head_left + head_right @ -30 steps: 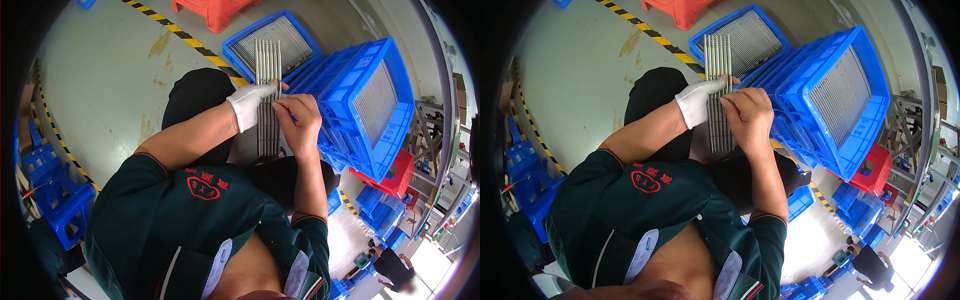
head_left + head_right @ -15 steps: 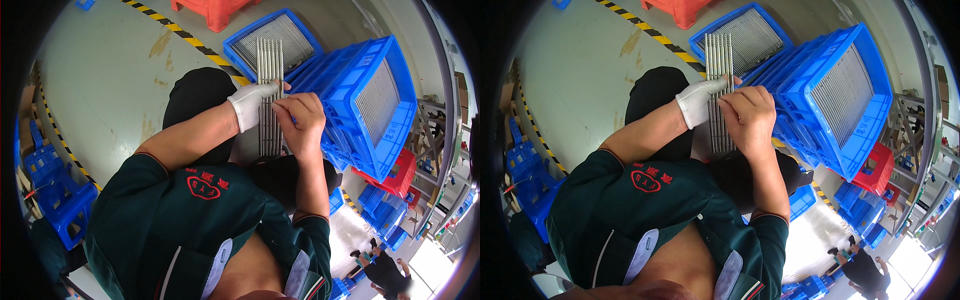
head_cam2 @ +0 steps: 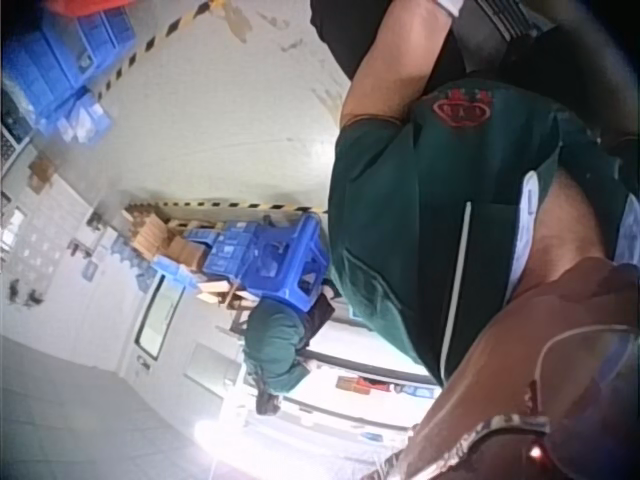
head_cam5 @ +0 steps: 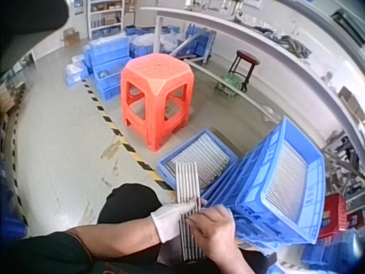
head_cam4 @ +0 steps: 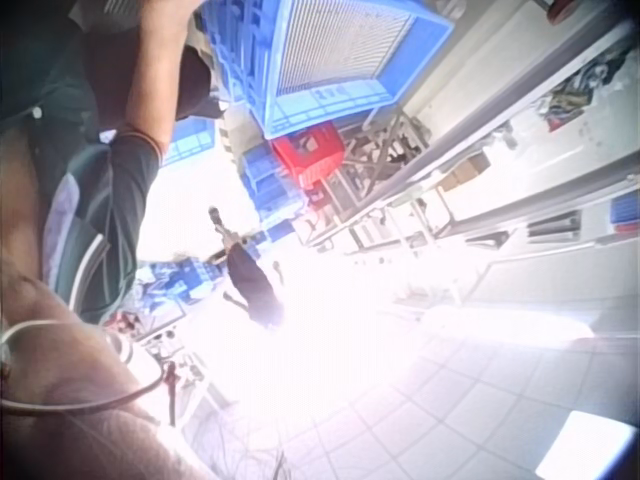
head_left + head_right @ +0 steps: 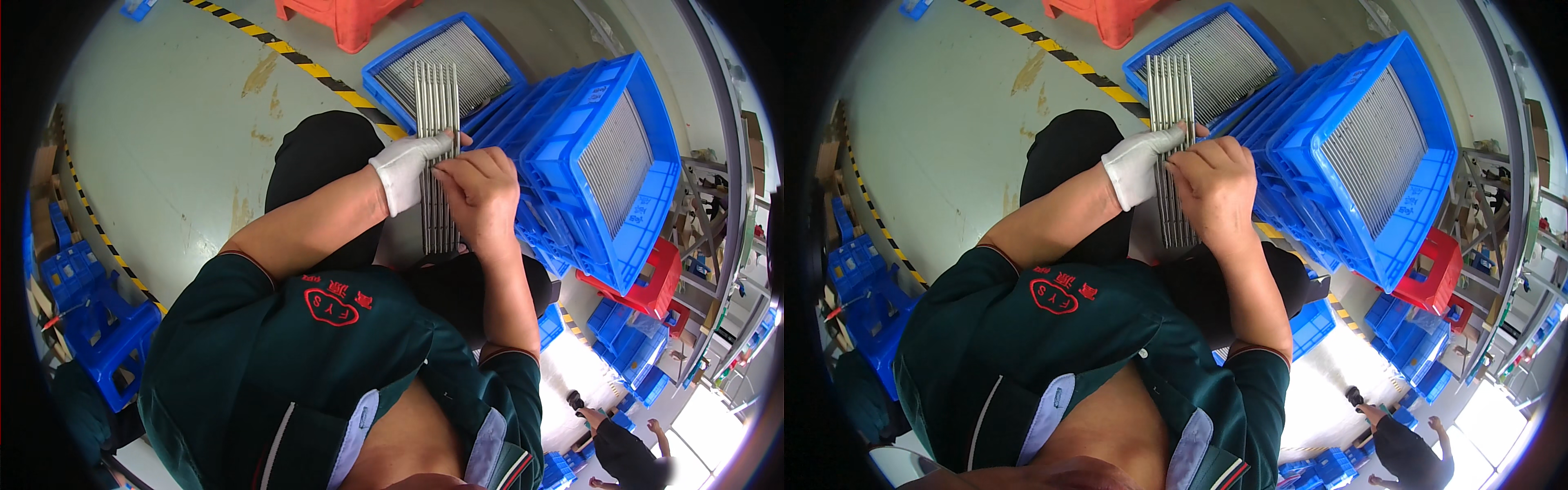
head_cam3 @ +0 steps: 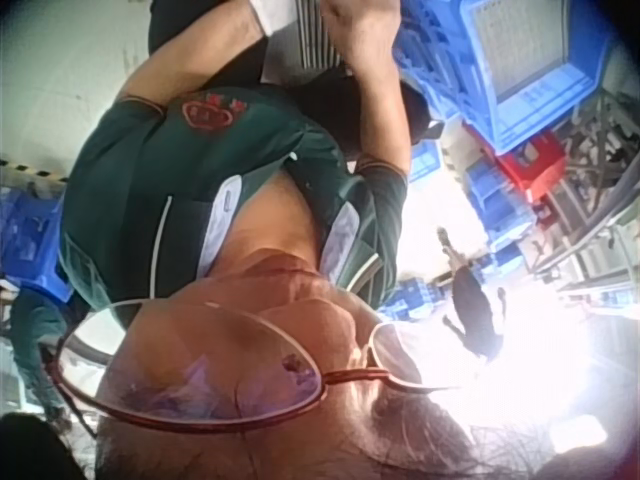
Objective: Manually sorting and arranging thin metal rods into a storage crate.
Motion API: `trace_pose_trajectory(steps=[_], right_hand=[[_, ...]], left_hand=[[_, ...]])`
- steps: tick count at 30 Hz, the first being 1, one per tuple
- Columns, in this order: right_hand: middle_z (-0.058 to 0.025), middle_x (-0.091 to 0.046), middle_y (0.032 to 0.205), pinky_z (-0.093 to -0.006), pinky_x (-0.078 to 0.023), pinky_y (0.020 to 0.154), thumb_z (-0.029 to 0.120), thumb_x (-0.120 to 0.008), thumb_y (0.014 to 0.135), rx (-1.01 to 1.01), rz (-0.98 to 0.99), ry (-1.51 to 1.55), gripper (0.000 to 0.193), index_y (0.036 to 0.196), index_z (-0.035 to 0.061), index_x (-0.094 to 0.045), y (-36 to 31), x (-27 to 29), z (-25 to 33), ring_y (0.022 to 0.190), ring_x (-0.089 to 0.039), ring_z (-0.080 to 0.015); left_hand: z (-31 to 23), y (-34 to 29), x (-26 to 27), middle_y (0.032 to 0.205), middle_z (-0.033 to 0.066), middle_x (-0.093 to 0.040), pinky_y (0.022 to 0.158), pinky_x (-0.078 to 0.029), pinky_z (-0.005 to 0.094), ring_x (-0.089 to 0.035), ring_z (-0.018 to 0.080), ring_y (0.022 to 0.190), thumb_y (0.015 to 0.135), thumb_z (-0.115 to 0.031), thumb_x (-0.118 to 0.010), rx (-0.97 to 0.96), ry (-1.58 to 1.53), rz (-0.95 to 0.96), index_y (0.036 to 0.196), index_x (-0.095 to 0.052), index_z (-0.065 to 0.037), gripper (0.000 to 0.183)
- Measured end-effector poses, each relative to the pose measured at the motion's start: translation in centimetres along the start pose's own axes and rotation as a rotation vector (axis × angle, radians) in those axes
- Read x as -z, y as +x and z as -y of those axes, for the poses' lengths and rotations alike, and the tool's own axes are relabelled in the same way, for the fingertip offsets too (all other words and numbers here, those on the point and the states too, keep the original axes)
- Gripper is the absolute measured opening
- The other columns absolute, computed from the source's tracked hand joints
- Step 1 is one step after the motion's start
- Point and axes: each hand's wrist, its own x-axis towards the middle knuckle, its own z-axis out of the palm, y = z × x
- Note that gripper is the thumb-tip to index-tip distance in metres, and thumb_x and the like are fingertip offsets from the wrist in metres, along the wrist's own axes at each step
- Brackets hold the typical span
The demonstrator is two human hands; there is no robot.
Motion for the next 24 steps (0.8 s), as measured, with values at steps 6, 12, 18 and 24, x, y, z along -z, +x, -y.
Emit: trace_pose_trajectory(steps=[6, 12, 18, 24], right_hand=[[-0.0065, -0.062, 0.075, -0.0322, -0.046, 0.064, 0.002, -0.073, 0.065, -0.024, -0.003, 0.023, 0.013, 0.076, 0.004, -0.068, 0.2, 0.7, 0.6, 0.07, -0.057, -0.0229], [-0.0069, -0.062, 0.071, -0.0351, -0.049, 0.069, 0.001, -0.073, 0.064, -0.157, -0.032, 0.191, 0.011, 0.074, 0.0034, -0.067, 0.1, 0.4, 0.3, 0.068, -0.057, -0.0246], [-0.0069, -0.063, 0.076, -0.031, -0.047, 0.068, 0.002, -0.072, 0.07, -0.154, 0.008, 0.188, 0.01, 0.079, 0.0022, -0.069, 0.1, 0.6, 0.1, 0.073, -0.057, -0.0217], [-0.0059, -0.064, 0.076, -0.0315, -0.046, 0.069, 0.003, -0.073, 0.067, -0.085, 0.008, 0.17, 0.012, 0.078, 0.004, -0.069, 0.0, 0.4, -0.1, 0.073, -0.058, -0.0218]], left_hand=[[-0.3, -0.7, -0.6, 0.097, 0.0072, -0.061, 0.078, -0.051, 0.0267, -0.061, 0.0142, 0.086, 0.1, -0.024, -0.039, 0.026, 0.006, 0.054, 0.113, -0.055, -0.003, 0.03], [-0.1, -0.1, -0.1, 0.096, 0.0074, -0.06, 0.078, -0.051, 0.0266, -0.061, 0.0143, 0.086, 0.1, -0.026, -0.04, 0.007, 0.022, 0.041, 0.114, -0.055, -0.003, 0.031], [-0.1, -0.3, -0.3, 0.097, 0.0074, -0.059, 0.078, -0.051, 0.0265, -0.061, 0.014, 0.086, 0.1, -0.026, -0.039, 0.0, 0.026, 0.032, 0.115, -0.054, -0.003, 0.031], [-0.1, -0.2, -0.1, 0.093, 0.007, -0.061, 0.076, -0.051, 0.0278, -0.062, 0.0159, 0.085, 0.098, -0.022, -0.043, 0.007, -0.004, 0.062, 0.107, -0.057, -0.005, 0.024]])
